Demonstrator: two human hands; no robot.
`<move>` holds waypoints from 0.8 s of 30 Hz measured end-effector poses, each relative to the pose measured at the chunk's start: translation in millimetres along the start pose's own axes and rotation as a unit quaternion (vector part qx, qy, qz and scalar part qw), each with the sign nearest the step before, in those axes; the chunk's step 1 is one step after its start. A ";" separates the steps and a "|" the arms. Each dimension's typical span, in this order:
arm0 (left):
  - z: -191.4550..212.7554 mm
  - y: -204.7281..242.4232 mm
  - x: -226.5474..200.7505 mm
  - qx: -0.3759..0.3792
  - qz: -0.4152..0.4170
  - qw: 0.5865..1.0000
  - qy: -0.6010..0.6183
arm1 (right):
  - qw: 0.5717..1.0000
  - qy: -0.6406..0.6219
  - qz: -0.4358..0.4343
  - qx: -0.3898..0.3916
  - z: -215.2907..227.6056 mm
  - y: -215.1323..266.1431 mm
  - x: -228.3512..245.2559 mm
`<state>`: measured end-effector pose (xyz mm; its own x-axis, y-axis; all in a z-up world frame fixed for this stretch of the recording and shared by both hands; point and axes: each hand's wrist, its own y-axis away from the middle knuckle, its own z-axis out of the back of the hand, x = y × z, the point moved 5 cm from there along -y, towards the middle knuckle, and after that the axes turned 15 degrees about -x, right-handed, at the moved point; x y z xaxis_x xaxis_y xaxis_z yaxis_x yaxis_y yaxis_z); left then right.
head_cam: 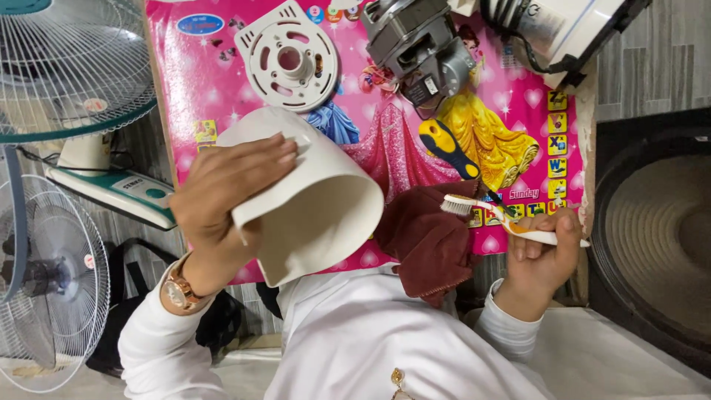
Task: Disassembling and cleaning a plastic fan housing using a screwdriver, toothbrush, and cloth
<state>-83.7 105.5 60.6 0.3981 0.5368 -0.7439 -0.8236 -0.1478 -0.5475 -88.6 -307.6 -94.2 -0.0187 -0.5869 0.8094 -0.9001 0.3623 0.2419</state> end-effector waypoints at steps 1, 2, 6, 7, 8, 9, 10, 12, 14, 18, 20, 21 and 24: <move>-1.8 -0.8 -1.8 0.023 -0.008 1.000 -0.010 | 1.000 -0.004 -0.004 -0.007 2.8 -0.2 -0.7; -3.7 -1.3 -3.4 0.047 -0.016 0.999 -0.020 | 1.000 -0.008 -0.007 -0.015 5.6 -0.4 -1.2; -10.8 -2.7 -3.0 0.053 -0.043 0.998 -0.014 | 0.999 -0.017 0.011 -0.025 11.5 0.5 -0.1; -12.8 -3.8 -3.6 0.055 -0.046 0.997 -0.030 | 0.999 0.007 0.027 -0.015 8.5 1.7 1.3; -15.3 -4.9 -4.1 0.058 -0.049 0.996 -0.045 | 0.999 0.031 0.044 -0.006 5.9 3.1 3.4; -17.1 -5.9 -4.1 0.056 -0.048 0.996 -0.045 | 0.999 0.032 0.043 -0.004 0.2 7.3 2.7; -20.3 -6.8 -4.7 0.067 -0.057 0.995 -0.052 | 0.993 0.064 0.094 0.034 -9.2 13.2 5.9; -28.1 -8.7 -6.4 0.077 -0.065 0.993 -0.059 | 0.982 0.095 0.144 0.072 -19.6 24.4 7.9; -39.9 -9.7 -8.8 0.105 -0.070 0.990 -0.069 | 0.956 0.090 0.166 0.223 -34.3 43.0 6.0; -71.1 -6.5 -4.3 0.142 -0.061 0.987 -0.046 | 0.867 0.288 0.371 0.165 -42.9 57.8 -11.6; -83.4 -9.5 -4.8 0.141 -0.074 0.984 -0.084 | 0.826 0.331 0.405 0.212 -69.8 66.3 -23.9; -89.4 -11.0 -3.5 0.142 -0.075 0.984 -0.083 | 0.826 0.332 0.405 0.210 -88.5 71.0 -15.9; -105.3 -11.6 -1.3 0.178 -0.101 0.974 -0.101 | 0.778 0.361 0.323 0.400 -135.0 85.3 -15.6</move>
<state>-32.2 19.1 27.5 0.5085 0.6821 -0.5255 -0.8392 0.2558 -0.4800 -106.4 -169.7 -13.9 -0.5895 0.1947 0.7840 -0.7934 -0.3221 -0.5165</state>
